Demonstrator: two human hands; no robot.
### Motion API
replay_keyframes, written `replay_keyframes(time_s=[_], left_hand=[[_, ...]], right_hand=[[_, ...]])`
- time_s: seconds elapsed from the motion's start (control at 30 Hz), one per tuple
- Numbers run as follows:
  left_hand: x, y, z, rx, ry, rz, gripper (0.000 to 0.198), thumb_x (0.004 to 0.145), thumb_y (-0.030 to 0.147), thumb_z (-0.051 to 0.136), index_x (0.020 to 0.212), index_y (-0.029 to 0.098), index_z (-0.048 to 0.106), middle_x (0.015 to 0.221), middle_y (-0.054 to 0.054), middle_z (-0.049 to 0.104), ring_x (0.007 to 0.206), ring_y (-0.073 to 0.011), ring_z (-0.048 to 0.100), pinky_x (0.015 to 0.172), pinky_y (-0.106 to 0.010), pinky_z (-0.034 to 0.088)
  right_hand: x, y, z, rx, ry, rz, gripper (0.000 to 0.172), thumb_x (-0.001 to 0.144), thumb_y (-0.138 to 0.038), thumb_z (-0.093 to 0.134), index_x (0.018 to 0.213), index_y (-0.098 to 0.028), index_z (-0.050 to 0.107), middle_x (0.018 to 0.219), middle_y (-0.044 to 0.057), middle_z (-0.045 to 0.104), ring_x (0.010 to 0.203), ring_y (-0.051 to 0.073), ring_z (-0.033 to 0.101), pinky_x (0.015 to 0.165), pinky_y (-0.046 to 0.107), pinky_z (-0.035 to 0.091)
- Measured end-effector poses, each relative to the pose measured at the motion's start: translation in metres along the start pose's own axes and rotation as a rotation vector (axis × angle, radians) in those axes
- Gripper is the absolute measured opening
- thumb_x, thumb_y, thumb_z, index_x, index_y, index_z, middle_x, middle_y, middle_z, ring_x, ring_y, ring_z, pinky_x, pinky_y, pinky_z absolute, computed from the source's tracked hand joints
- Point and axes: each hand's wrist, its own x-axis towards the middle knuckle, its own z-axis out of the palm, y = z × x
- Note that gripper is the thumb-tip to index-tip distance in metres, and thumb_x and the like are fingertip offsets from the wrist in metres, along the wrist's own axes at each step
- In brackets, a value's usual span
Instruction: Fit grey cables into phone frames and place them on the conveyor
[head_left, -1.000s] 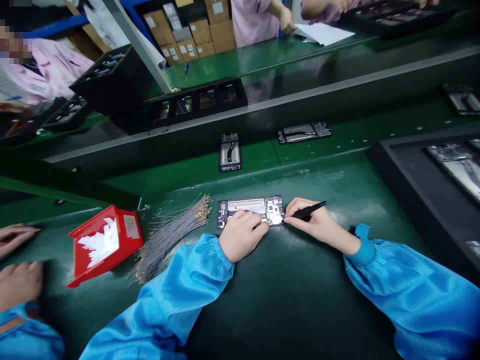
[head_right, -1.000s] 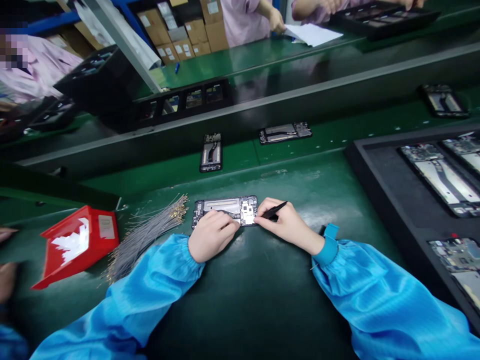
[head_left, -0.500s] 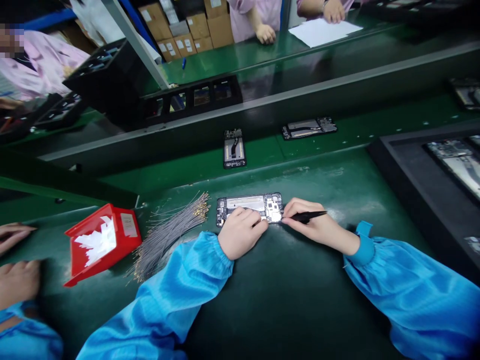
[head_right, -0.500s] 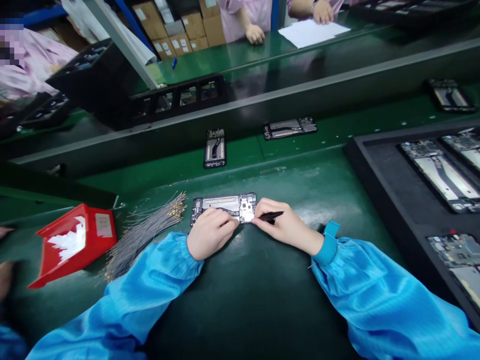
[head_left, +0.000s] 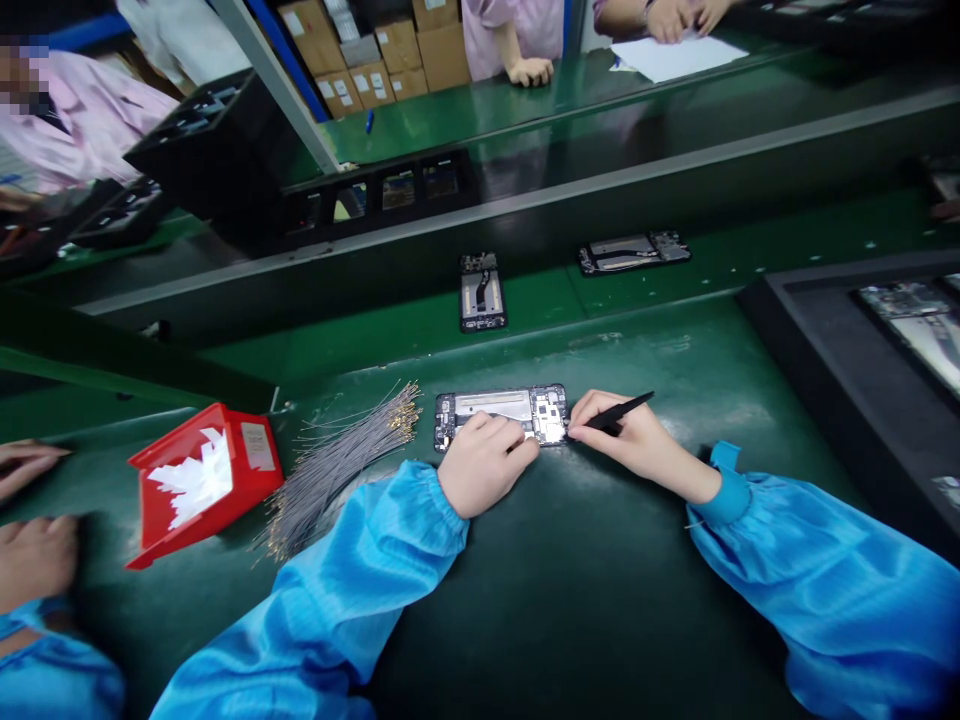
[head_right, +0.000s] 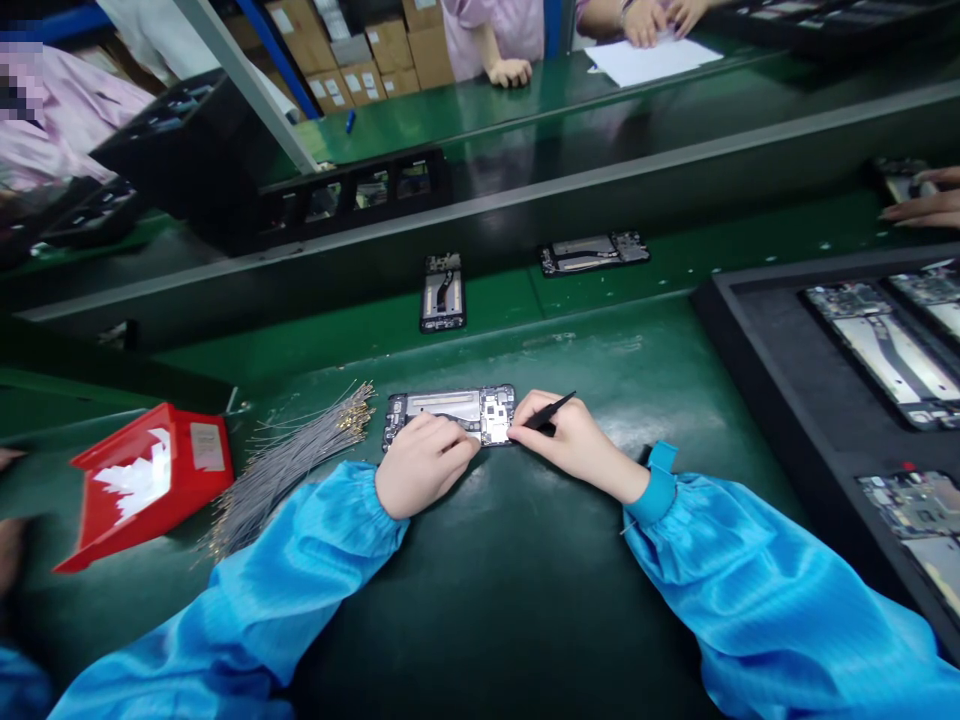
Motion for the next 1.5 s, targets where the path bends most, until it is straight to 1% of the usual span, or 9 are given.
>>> replay_keyframes(time_s=[0.47, 0.8, 0.93, 1.07, 1.13, 1.23, 1.33, 1.4, 1.5], left_hand=[[0.001, 0.0, 0.001, -0.007, 0.035, -0.004, 0.021, 0.088, 0.02, 0.04, 0.078, 0.019, 0.058, 0.066, 0.001, 0.052, 0.065, -0.013, 0.045, 0.063, -0.028, 0.03], [0.001, 0.0, 0.0, -0.004, 0.038, 0.0, 0.022, 0.088, 0.02, 0.039, 0.077, 0.019, 0.058, 0.065, 0.0, 0.052, 0.064, -0.0126, 0.044, 0.063, -0.028, 0.029], [0.002, 0.0, -0.001, -0.009, 0.043, 0.002, 0.023, 0.088, 0.02, 0.039, 0.076, 0.018, 0.058, 0.065, 0.0, 0.052, 0.063, -0.0127, 0.045, 0.062, -0.028, 0.03], [0.002, -0.001, 0.0, -0.022, 0.048, -0.012, 0.024, 0.088, 0.021, 0.038, 0.076, 0.018, 0.059, 0.065, 0.0, 0.052, 0.064, -0.0126, 0.046, 0.062, -0.028, 0.03], [0.003, -0.003, 0.0, -0.034, 0.052, -0.029, 0.023, 0.088, 0.02, 0.039, 0.076, 0.018, 0.059, 0.066, 0.0, 0.053, 0.065, -0.0126, 0.047, 0.062, -0.027, 0.031], [0.004, -0.005, 0.002, -0.044, 0.059, -0.048, 0.021, 0.087, 0.02, 0.041, 0.077, 0.018, 0.06, 0.067, -0.001, 0.054, 0.067, -0.0131, 0.048, 0.064, -0.027, 0.032], [0.006, -0.006, 0.003, -0.045, 0.059, -0.059, 0.02, 0.086, 0.02, 0.042, 0.078, 0.018, 0.06, 0.068, -0.001, 0.054, 0.068, -0.014, 0.049, 0.064, -0.027, 0.033], [0.007, -0.006, 0.003, -0.048, 0.061, -0.064, 0.02, 0.086, 0.021, 0.042, 0.078, 0.018, 0.06, 0.068, -0.001, 0.054, 0.068, -0.014, 0.049, 0.064, -0.027, 0.033], [0.007, -0.007, 0.004, -0.056, 0.072, -0.072, 0.021, 0.086, 0.021, 0.042, 0.077, 0.018, 0.06, 0.067, -0.001, 0.053, 0.066, -0.0137, 0.048, 0.063, -0.028, 0.034]], right_hand=[[-0.001, 0.001, 0.001, -0.004, -0.005, -0.008, 0.011, 0.078, -0.027, 0.056, 0.072, -0.018, 0.056, 0.076, 0.003, 0.057, 0.071, 0.015, 0.055, 0.066, 0.029, 0.045], [-0.008, -0.004, 0.004, -0.132, -0.097, -0.236, 0.006, 0.082, -0.018, 0.05, 0.079, -0.019, 0.054, 0.08, 0.004, 0.056, 0.074, 0.013, 0.052, 0.067, 0.028, 0.044], [-0.008, -0.003, 0.004, -0.143, -0.115, -0.241, 0.006, 0.083, -0.019, 0.049, 0.079, -0.019, 0.054, 0.08, 0.004, 0.055, 0.074, 0.014, 0.052, 0.067, 0.028, 0.044], [-0.003, -0.001, -0.001, -0.131, -0.01, -0.175, 0.008, 0.082, -0.024, 0.052, 0.077, -0.019, 0.055, 0.077, 0.003, 0.052, 0.071, 0.013, 0.052, 0.065, 0.027, 0.044], [0.002, 0.0, -0.006, -0.189, 0.043, -0.179, 0.009, 0.084, -0.024, 0.049, 0.084, -0.02, 0.056, 0.076, 0.003, 0.053, 0.07, 0.014, 0.052, 0.064, 0.028, 0.044], [0.011, 0.005, -0.01, -0.33, -0.036, -0.253, 0.016, 0.085, -0.024, 0.047, 0.099, -0.021, 0.054, 0.092, 0.007, 0.059, 0.09, 0.019, 0.053, 0.077, 0.036, 0.044], [0.017, 0.01, -0.009, -0.43, -0.147, -0.328, 0.029, 0.079, -0.027, 0.055, 0.106, -0.021, 0.05, 0.116, 0.011, 0.053, 0.114, 0.026, 0.042, 0.092, 0.045, 0.036], [0.019, 0.012, -0.007, -0.44, -0.186, -0.338, 0.035, 0.076, -0.026, 0.057, 0.109, -0.02, 0.047, 0.121, 0.012, 0.049, 0.118, 0.026, 0.039, 0.095, 0.046, 0.034], [0.018, 0.012, -0.006, -0.446, -0.205, -0.345, 0.035, 0.076, -0.022, 0.056, 0.109, -0.02, 0.046, 0.12, 0.012, 0.05, 0.118, 0.024, 0.039, 0.095, 0.043, 0.034]])
